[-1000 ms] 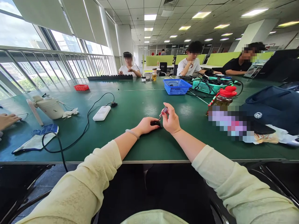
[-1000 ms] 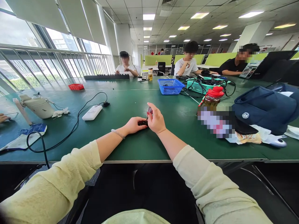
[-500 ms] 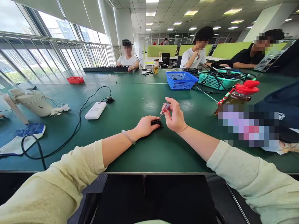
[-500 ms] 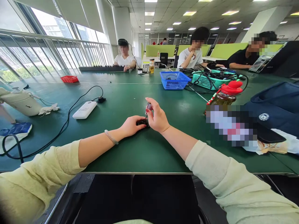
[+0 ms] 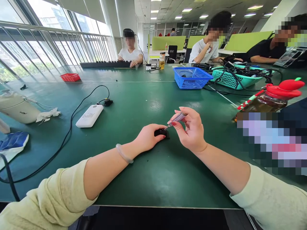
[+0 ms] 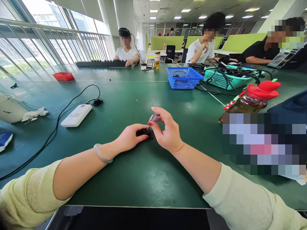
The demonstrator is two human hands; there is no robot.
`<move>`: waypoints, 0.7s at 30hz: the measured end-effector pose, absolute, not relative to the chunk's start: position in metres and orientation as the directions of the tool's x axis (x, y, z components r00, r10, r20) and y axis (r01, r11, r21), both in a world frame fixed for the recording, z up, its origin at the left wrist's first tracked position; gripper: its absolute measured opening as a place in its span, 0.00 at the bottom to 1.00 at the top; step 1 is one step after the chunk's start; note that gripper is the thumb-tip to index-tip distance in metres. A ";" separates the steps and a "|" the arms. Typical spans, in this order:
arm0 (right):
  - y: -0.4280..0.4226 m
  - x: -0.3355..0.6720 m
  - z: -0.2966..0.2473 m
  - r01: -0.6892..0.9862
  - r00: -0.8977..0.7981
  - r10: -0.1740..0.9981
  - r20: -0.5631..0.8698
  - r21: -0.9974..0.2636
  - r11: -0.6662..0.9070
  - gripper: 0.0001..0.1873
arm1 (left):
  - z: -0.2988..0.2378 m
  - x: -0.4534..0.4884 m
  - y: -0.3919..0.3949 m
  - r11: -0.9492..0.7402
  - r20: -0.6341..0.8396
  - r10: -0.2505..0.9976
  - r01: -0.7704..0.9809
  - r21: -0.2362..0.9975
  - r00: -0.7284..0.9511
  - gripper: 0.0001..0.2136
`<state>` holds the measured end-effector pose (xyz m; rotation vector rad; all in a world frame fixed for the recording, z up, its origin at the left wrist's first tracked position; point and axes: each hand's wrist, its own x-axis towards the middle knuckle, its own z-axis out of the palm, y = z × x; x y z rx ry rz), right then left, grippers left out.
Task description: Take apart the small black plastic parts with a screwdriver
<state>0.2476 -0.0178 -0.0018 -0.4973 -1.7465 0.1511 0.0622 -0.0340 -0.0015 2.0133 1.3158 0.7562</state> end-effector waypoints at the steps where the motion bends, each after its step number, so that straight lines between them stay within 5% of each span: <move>1: -0.018 0.248 -0.002 0.234 -0.149 0.420 0.895 -0.381 0.894 0.26 | -0.001 0.062 -0.034 -0.314 0.126 0.933 0.588 0.746 0.338 0.14; 10: -0.018 0.254 -0.006 0.184 -0.070 0.563 0.823 -0.544 0.818 0.25 | 0.003 0.062 -0.038 -0.338 0.127 0.922 0.604 0.721 0.365 0.17; 21: -0.019 0.257 -0.004 0.166 -0.085 0.487 0.870 -0.469 0.867 0.25 | 0.003 0.061 -0.037 -0.389 0.143 0.903 0.635 0.667 0.404 0.18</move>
